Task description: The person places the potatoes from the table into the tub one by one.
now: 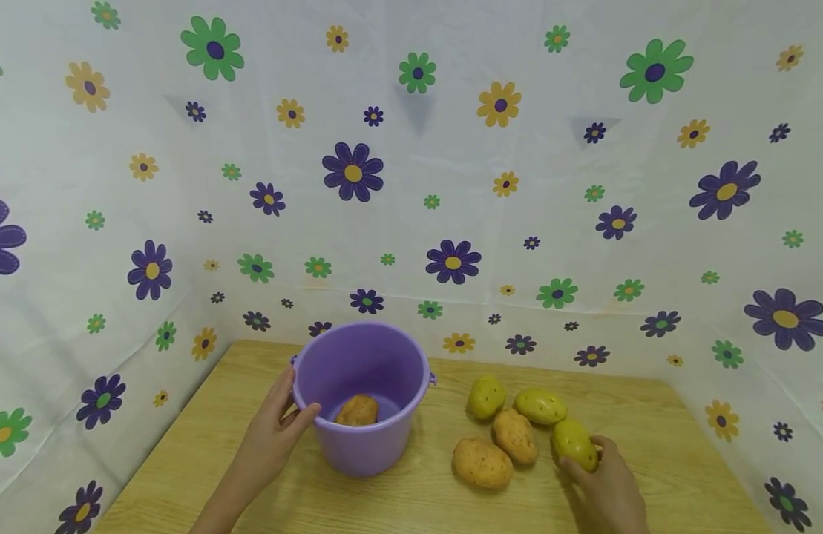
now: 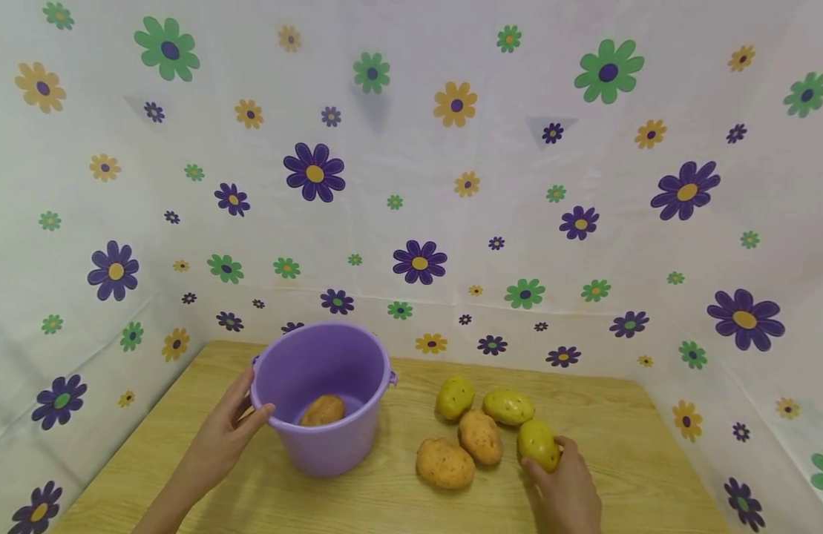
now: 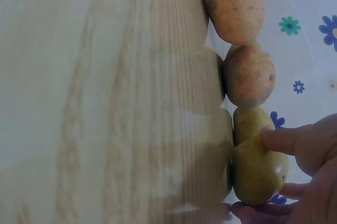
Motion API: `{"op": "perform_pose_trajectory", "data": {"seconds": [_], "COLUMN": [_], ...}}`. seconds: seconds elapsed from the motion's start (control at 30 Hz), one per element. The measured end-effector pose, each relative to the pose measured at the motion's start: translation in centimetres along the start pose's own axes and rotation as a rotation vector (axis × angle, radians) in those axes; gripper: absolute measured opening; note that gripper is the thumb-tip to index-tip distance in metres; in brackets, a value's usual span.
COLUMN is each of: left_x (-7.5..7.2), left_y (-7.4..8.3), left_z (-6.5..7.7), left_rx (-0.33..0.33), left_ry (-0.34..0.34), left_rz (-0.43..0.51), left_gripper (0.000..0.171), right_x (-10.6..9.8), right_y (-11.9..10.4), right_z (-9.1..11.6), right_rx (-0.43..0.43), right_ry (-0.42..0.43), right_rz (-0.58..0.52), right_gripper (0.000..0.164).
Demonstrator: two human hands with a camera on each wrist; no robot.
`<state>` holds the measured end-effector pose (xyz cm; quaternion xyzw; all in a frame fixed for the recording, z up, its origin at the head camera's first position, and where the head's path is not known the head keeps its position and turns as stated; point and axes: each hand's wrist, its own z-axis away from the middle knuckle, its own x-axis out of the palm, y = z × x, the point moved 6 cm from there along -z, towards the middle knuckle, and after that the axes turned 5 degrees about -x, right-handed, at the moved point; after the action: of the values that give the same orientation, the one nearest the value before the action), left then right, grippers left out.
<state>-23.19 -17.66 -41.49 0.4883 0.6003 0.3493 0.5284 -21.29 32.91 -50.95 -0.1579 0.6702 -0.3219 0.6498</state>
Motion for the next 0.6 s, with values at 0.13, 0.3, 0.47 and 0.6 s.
{"op": "perform_pose_trajectory", "data": {"seconds": [0.13,0.3,0.47,0.6], "left_x": [-0.01,-0.09,-0.12,-0.11], "left_y": [0.04,0.05,0.01,-0.06], "left_z": [0.04,0.08,0.07,0.01], "left_rx": [0.002,-0.001,0.003,0.005], "left_ry": [0.004,0.006,0.008,0.005], "left_rz": [0.0,-0.001,0.004,0.008], "left_gripper": [0.08,0.08,0.079,0.08], "right_x": [0.18,0.24,0.26,0.21], "right_y": [0.1,0.03,-0.11,0.01], "right_z": [-0.1,-0.17,-0.22,-0.27], "right_rx": [0.002,-0.018,-0.025,-0.016], "right_ry": [0.01,0.02,0.027,0.037], "right_rz": [-0.001,-0.015,-0.028,-0.032], "right_gripper": [0.089,0.085,0.081,0.079]}}
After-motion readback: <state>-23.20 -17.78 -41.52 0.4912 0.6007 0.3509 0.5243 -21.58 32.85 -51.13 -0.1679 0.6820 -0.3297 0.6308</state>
